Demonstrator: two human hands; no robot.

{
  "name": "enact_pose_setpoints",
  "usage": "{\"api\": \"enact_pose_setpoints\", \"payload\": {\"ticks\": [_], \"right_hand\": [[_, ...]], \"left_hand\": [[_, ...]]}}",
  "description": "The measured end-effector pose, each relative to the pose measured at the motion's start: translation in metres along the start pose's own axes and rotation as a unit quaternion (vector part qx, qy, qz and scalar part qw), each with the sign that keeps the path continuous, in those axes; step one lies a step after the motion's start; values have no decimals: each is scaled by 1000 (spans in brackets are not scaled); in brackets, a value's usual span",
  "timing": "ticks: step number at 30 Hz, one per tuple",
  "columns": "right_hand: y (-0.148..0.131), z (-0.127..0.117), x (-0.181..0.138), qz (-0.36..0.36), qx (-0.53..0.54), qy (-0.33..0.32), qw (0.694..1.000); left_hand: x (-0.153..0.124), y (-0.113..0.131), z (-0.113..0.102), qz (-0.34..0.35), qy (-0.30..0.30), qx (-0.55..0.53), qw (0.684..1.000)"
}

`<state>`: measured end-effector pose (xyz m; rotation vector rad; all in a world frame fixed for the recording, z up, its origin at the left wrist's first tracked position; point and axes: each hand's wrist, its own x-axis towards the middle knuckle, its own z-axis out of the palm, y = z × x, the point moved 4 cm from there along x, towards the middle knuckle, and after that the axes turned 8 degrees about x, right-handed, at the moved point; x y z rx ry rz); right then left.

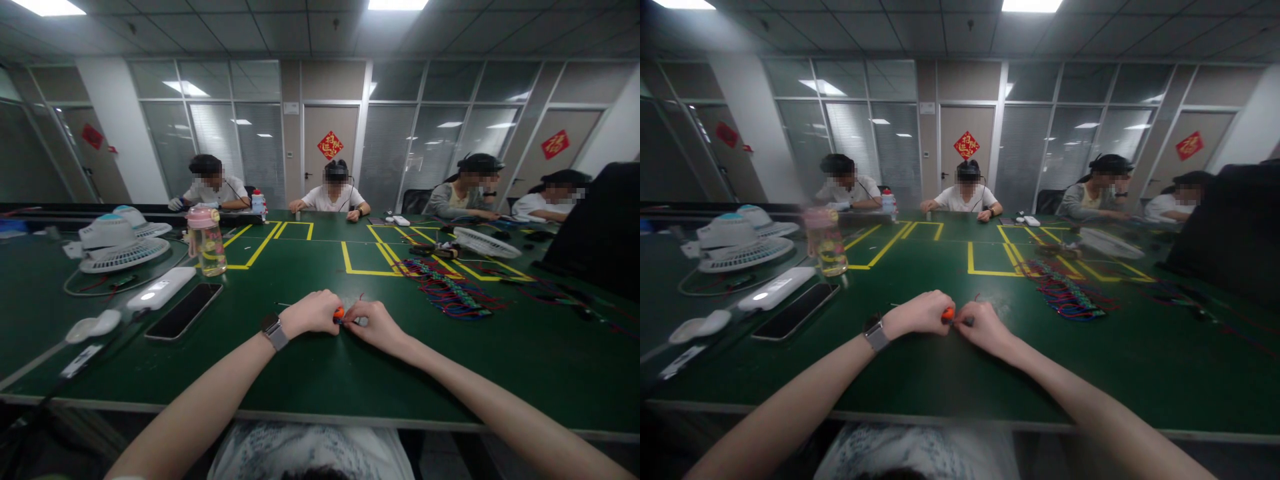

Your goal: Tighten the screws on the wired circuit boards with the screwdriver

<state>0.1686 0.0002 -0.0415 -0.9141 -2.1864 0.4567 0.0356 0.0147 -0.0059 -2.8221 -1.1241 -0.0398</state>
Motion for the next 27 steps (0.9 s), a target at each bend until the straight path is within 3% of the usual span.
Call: {"api": "enact_pose_setpoints", "payload": {"ticks": [6, 8, 10, 14, 19, 27], "right_hand": [[-9, -6, -1, -90, -44, 3, 995], [-7, -10, 1, -72, -32, 23, 997], [-1, -16, 2, -6, 9, 53, 999], [10, -20, 2, 124, 131, 81, 980], [10, -11, 0, 136, 224, 60, 963], [8, -4, -2, 123, 201, 34, 971]], "left_hand": [[0, -2, 1, -5, 6, -13, 1000], [-1, -6, 0, -2, 13, -16, 1000], [-2, -11, -6, 7, 29, -39, 999], [-8, -26, -28, 3, 124, -147, 981], [-15, -34, -53, -8, 306, -221, 926], [-17, -32, -57, -8, 357, -223, 907]]}}
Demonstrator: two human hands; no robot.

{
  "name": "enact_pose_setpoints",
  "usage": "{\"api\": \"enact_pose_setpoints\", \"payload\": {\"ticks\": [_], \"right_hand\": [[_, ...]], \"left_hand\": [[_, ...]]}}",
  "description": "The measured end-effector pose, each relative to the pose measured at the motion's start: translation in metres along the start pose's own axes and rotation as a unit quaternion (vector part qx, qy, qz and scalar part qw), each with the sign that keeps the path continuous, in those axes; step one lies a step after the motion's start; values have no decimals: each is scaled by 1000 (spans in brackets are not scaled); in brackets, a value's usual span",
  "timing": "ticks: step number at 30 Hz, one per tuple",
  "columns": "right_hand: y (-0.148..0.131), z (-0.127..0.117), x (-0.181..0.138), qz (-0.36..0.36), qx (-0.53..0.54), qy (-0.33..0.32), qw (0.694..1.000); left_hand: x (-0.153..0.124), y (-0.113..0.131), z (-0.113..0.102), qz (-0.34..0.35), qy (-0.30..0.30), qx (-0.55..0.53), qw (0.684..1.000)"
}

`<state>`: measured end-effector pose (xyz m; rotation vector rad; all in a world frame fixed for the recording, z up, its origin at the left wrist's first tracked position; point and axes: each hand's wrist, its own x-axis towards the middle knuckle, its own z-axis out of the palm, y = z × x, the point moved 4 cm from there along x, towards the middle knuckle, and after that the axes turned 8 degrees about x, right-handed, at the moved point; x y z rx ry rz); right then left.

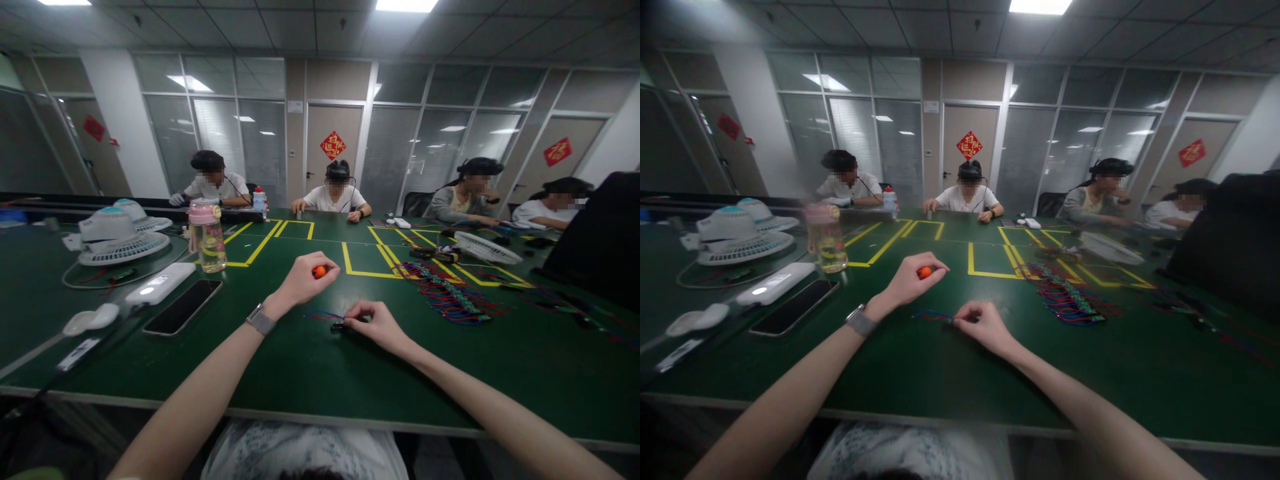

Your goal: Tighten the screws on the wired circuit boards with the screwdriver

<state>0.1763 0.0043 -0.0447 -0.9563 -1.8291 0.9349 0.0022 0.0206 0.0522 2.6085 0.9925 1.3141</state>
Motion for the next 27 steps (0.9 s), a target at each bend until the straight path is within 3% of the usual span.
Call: {"api": "enact_pose_setpoints", "payload": {"ticks": [5, 9, 13, 18, 21, 24, 27], "right_hand": [[-3, -2, -6, -16, -22, -5, 1000], [-7, -14, -28, -22, -54, -11, 998], [-8, -53, -76, -53, -129, 57, 989], [8, -128, -141, -10, -208, 204, 957], [18, -163, -164, 23, -228, 280, 932], [24, -181, -171, 59, -233, 320, 917], [26, -187, -170, 73, -221, 318, 919]], "left_hand": [[-1, -2, 4, -8, -4, -3, 1000], [-2, -3, 8, -19, -20, -13, 1000], [-2, -2, 11, -22, -37, -20, 999], [-3, 2, 15, -27, -50, -29, 998], [-3, 4, 16, -32, -59, -32, 997], [-3, 2, 17, -37, -62, -33, 997], [-3, 0, 16, -37, -66, -35, 997]]}}
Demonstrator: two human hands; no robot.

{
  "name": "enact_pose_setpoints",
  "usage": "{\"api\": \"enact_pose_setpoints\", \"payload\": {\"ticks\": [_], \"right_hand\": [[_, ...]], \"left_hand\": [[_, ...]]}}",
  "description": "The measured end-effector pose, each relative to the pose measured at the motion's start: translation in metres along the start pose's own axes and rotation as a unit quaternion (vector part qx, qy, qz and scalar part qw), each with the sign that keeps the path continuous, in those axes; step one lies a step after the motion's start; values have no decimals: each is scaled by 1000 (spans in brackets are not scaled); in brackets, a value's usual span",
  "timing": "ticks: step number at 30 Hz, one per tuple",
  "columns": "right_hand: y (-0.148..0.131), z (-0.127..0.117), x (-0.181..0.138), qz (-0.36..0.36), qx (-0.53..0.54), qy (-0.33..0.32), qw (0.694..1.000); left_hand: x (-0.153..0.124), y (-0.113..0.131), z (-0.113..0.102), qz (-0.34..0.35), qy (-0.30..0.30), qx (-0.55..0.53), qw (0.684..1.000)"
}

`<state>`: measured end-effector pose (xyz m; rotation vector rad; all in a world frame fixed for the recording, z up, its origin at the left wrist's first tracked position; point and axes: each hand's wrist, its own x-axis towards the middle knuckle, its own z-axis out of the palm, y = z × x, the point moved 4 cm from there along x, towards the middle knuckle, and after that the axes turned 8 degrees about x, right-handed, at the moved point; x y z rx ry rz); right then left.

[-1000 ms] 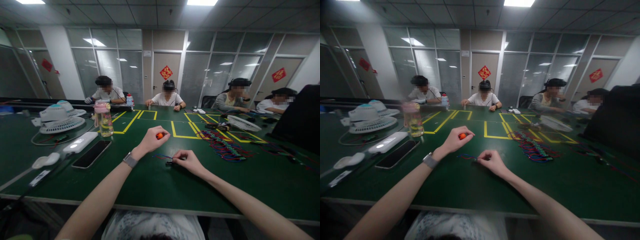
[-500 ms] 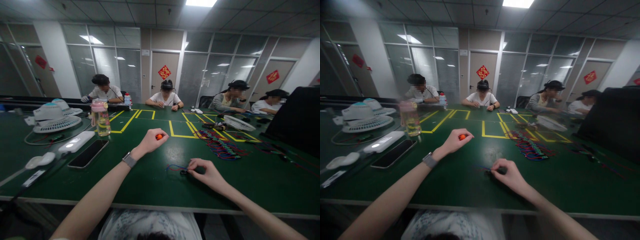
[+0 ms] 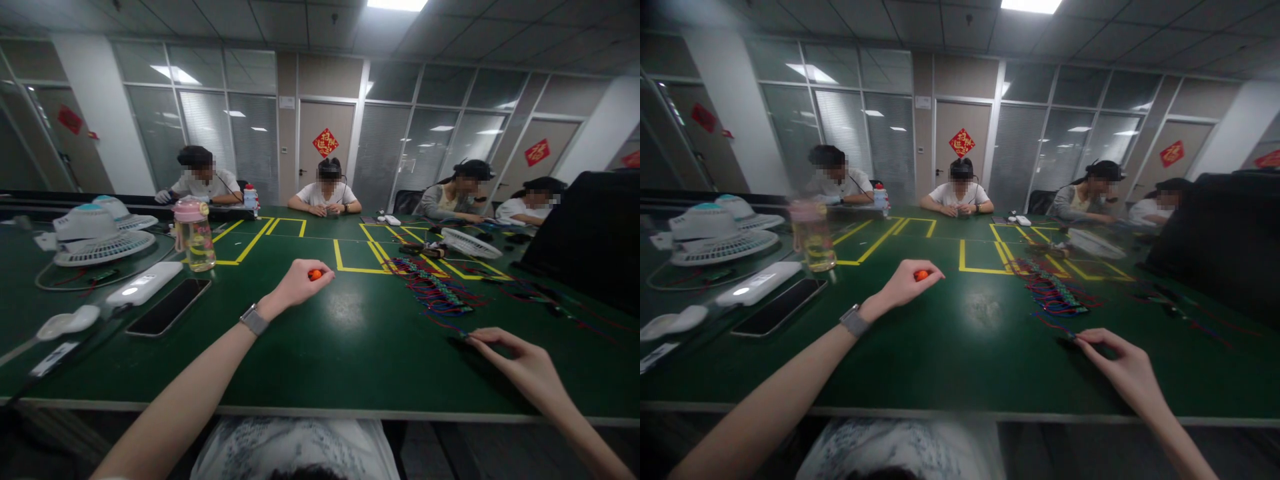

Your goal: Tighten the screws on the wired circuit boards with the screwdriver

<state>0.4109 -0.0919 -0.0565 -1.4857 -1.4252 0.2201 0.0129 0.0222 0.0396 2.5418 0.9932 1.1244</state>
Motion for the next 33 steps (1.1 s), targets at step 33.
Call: {"api": "enact_pose_setpoints", "payload": {"ticks": [33], "right_hand": [[15, 2, 0, -71, -59, -68, 993]], "left_hand": [[-2, -1, 5, 8, -15, -9, 1000]]}}
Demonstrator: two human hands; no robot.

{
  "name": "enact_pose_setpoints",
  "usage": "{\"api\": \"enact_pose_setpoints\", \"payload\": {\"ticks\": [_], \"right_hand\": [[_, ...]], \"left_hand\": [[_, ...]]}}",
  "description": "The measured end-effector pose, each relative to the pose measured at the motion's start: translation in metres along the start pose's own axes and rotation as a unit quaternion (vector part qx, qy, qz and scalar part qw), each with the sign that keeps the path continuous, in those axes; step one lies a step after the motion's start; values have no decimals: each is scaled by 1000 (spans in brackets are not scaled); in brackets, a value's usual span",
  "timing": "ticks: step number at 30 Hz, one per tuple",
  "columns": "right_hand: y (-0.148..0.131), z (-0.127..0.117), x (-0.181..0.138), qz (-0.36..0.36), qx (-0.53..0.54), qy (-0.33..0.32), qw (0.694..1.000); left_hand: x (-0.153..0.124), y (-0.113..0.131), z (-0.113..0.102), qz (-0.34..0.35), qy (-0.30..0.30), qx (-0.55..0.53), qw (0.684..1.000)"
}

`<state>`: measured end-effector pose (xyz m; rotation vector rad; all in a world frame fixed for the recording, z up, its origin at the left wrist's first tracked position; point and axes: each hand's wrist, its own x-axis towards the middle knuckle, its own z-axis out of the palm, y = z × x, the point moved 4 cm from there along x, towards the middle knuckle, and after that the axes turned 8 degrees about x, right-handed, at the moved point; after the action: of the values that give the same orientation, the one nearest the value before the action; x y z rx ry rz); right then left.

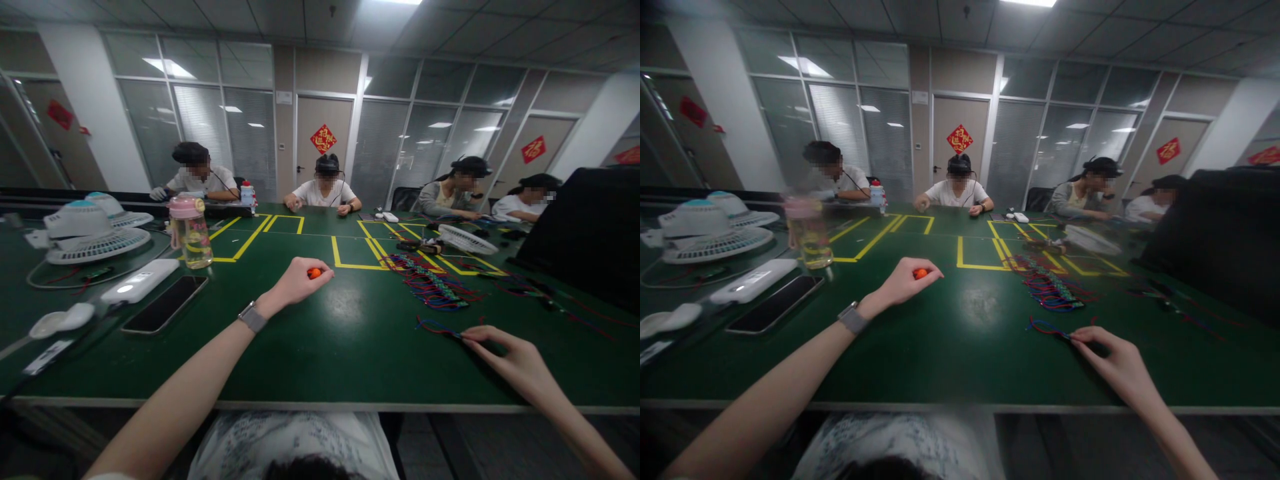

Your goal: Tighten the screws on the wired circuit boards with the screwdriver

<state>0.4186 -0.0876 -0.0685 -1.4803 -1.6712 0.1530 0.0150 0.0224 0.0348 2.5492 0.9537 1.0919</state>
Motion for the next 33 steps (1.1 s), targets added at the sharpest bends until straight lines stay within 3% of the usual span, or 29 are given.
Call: {"api": "enact_pose_setpoints", "payload": {"ticks": [21, 27, 33], "right_hand": [[-4, 1, -2, -59, -33, -8, 998], [-20, 5, -3, -151, -118, 23, 981], [-29, 23, -14, -135, -245, 45, 959]], "left_hand": [[0, -2, 1, 6, 3, 1, 1000], [0, -1, 1, 4, -1, 4, 1000], [0, -2, 1, 0, -2, 7, 1000]]}}
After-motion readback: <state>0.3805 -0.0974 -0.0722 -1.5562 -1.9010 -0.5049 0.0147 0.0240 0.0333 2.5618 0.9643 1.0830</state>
